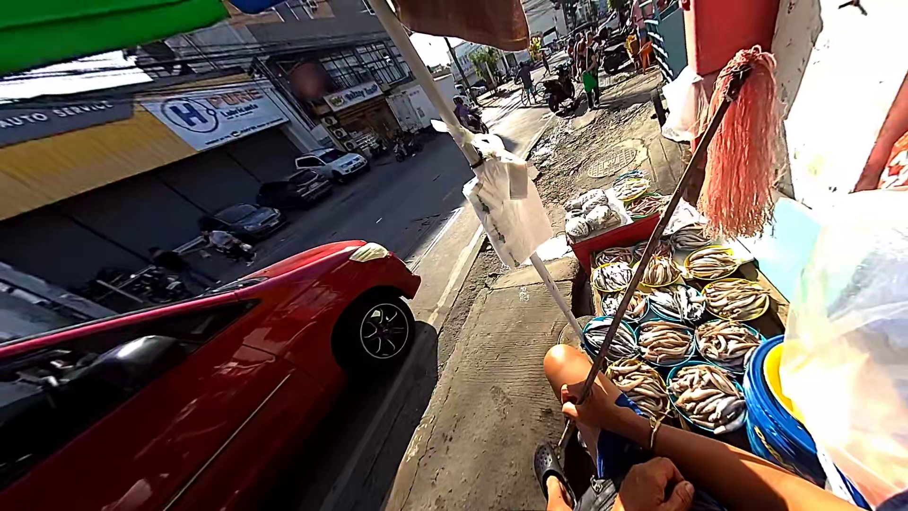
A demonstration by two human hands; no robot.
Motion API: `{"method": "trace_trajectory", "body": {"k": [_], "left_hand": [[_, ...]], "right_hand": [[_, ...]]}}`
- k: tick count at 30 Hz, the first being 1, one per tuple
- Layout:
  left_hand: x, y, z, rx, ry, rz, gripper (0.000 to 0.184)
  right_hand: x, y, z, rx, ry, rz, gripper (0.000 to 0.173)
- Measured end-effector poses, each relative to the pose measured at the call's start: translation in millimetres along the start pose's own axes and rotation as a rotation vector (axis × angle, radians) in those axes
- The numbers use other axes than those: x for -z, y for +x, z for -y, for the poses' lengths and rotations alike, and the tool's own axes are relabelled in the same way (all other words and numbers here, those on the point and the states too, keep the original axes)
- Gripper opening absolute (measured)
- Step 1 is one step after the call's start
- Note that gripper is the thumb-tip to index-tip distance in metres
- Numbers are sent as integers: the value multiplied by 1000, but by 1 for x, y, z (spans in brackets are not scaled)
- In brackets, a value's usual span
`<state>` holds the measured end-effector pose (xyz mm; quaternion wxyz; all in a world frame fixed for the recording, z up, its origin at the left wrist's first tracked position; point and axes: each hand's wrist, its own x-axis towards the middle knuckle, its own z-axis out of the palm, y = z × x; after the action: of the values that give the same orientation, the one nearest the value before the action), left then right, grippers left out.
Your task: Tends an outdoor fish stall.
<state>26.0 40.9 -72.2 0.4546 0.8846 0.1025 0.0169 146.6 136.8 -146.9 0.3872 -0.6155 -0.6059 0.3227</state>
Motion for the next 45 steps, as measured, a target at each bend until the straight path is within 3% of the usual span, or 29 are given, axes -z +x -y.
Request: {"method": "trace_trajectory", "body": {"k": [26, 33, 45], "left_hand": [[-2, -1, 3, 7, -10, 4, 28], [-3, 0, 6, -17, -19, -7, 28], [-3, 1, 8, -32, -19, -8, 29]], "right_hand": [[-4, 0, -8, 44, 98, -46, 26], [5, -6, 6, -7, 71, -18, 32], [0, -1, -6, 64, 76, -53, 33]]}}
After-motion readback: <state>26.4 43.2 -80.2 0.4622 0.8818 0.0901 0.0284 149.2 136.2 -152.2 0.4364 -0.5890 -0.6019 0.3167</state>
